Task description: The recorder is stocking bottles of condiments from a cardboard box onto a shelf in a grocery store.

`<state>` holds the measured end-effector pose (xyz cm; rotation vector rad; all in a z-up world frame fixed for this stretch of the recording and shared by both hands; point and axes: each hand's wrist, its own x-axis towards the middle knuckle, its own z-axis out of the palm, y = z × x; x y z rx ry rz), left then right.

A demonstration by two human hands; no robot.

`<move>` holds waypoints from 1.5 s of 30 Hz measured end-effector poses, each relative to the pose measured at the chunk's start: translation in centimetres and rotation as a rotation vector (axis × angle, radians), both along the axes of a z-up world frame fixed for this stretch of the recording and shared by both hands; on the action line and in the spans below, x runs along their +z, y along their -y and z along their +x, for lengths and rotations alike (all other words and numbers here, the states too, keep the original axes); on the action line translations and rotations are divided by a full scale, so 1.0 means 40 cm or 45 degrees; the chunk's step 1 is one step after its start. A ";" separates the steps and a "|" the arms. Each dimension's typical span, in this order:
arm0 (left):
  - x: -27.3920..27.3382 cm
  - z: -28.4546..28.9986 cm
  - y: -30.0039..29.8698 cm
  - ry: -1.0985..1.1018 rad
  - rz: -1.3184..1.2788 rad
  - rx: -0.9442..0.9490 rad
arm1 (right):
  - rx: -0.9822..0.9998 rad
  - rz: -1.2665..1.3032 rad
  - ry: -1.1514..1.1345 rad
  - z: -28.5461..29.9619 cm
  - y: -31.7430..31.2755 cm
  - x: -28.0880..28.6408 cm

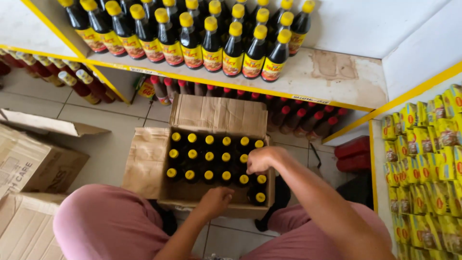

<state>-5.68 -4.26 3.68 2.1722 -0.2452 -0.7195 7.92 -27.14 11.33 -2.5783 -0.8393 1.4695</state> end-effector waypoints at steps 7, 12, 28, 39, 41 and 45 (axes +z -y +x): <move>-0.198 0.040 -0.029 -0.012 0.092 -0.059 | -0.590 -0.161 -0.347 -0.135 -0.095 -0.181; -0.248 0.065 0.015 -0.270 0.143 -0.243 | -0.399 -0.104 -0.038 -0.256 -0.103 -0.398; -0.424 0.083 0.053 -0.480 0.067 -0.278 | -2.342 0.400 -0.081 -0.329 -0.137 -0.578; -0.373 0.083 0.041 -0.621 0.132 -0.245 | -1.878 -0.075 0.367 -0.335 -0.179 -0.496; -0.368 0.090 0.045 -0.631 0.144 -0.264 | -1.940 0.016 0.415 -0.336 -0.172 -0.508; -0.362 0.094 0.046 -0.646 0.179 -0.287 | -2.012 0.160 0.466 -0.334 -0.181 -0.475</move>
